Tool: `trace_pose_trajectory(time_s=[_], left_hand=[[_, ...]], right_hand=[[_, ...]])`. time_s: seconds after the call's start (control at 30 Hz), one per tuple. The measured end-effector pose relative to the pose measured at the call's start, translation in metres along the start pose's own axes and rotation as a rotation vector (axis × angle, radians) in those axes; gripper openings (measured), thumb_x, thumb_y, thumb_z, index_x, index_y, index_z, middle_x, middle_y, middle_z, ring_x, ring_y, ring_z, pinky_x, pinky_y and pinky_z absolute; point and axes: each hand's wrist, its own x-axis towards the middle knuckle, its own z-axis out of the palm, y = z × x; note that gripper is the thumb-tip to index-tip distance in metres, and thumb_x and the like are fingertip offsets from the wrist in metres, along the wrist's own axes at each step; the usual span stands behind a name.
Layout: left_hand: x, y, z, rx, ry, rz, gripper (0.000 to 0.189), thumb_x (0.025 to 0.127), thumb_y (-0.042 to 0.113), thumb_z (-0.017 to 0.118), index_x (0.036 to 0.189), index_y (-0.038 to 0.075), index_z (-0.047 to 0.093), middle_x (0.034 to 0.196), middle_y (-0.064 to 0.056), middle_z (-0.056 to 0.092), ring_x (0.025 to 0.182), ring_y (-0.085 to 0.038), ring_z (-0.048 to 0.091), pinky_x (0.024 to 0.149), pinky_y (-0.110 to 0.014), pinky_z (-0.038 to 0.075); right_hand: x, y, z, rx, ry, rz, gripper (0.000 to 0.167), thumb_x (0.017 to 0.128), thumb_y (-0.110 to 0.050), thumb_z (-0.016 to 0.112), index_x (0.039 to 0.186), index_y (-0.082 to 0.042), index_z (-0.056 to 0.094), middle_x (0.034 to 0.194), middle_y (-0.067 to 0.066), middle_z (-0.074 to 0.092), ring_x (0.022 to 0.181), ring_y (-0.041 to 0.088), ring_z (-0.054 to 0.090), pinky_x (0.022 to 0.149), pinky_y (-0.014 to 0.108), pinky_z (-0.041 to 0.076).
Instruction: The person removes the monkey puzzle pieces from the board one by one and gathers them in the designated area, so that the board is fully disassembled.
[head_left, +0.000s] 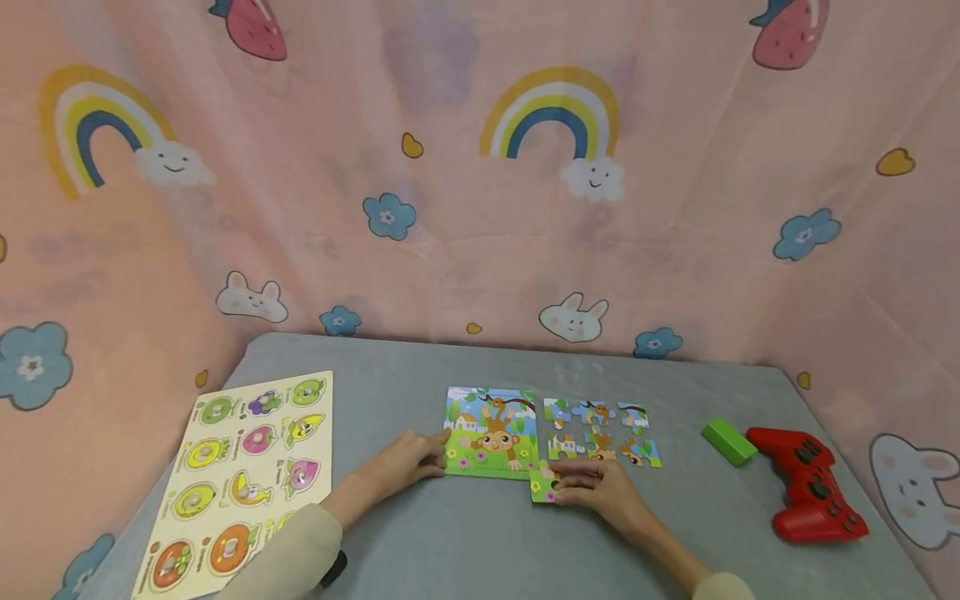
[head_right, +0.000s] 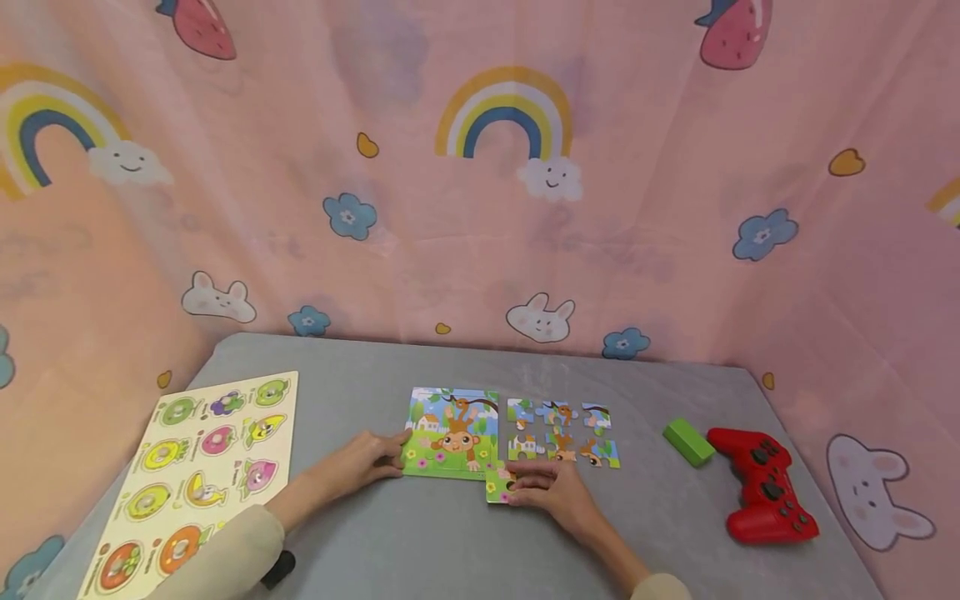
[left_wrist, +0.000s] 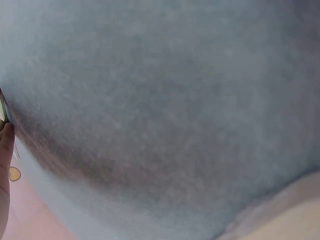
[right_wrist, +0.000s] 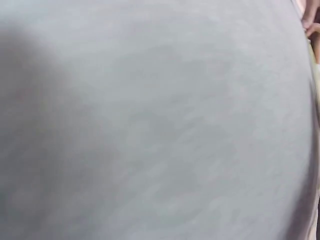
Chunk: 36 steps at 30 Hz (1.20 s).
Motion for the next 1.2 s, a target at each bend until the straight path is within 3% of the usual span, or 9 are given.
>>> trace_pose_trajectory(time_s=[0.17, 0.47, 0.63, 0.9, 1.2], left_hand=[[0.0, 0.0, 0.001, 0.011, 0.006, 0.004, 0.015, 0.087, 0.012, 0.069, 0.075, 0.012, 0.061, 0.133, -0.027, 0.049, 0.056, 0.003, 0.035, 0.056, -0.014, 0.04], [-0.001, 0.0, 0.001, 0.001, 0.005, 0.003, 0.015, 0.088, 0.011, 0.069, 0.075, 0.012, 0.061, 0.133, -0.027, 0.049, 0.058, 0.003, 0.036, 0.058, -0.014, 0.041], [-0.001, 0.002, 0.0, 0.001, 0.004, -0.003, 0.014, 0.088, 0.011, 0.069, 0.075, 0.011, 0.062, 0.134, -0.027, 0.049, 0.061, 0.003, 0.04, 0.06, -0.014, 0.042], [-0.002, 0.0, 0.002, 0.002, 0.012, 0.003, 0.014, 0.088, 0.012, 0.069, 0.075, 0.012, 0.062, 0.134, -0.026, 0.049, 0.063, 0.004, 0.042, 0.061, -0.014, 0.043], [-0.002, -0.002, 0.003, -0.004, 0.013, 0.004, 0.015, 0.088, 0.012, 0.069, 0.075, 0.012, 0.062, 0.135, -0.026, 0.049, 0.063, 0.003, 0.041, 0.061, -0.014, 0.042]], right_hand=[[-0.007, 0.008, -0.006, 0.014, -0.009, -0.012, 0.048, 0.084, -0.004, 0.071, 0.126, 0.013, 0.054, 0.119, 0.025, 0.061, 0.094, 0.015, 0.066, 0.081, 0.039, 0.054], [-0.016, 0.011, -0.012, 0.007, 0.059, 0.039, 0.05, 0.082, -0.006, 0.074, 0.125, 0.012, 0.056, 0.119, 0.028, 0.06, 0.093, 0.017, 0.067, 0.083, 0.037, 0.053], [-0.015, 0.01, -0.016, -0.014, 0.07, 0.016, 0.05, 0.08, -0.006, 0.076, 0.123, 0.012, 0.058, 0.118, 0.03, 0.06, 0.092, 0.017, 0.067, 0.082, 0.038, 0.054], [-0.013, 0.01, -0.016, -0.247, 0.167, -0.052, 0.039, 0.074, -0.015, 0.082, 0.109, -0.001, 0.071, 0.095, 0.013, 0.067, 0.081, 0.015, 0.059, 0.08, 0.028, 0.05], [-0.011, 0.005, -0.014, -0.292, 0.169, -0.023, 0.038, 0.071, -0.018, 0.084, 0.105, -0.004, 0.073, 0.105, 0.013, 0.069, 0.082, 0.015, 0.061, 0.076, 0.03, 0.051]])
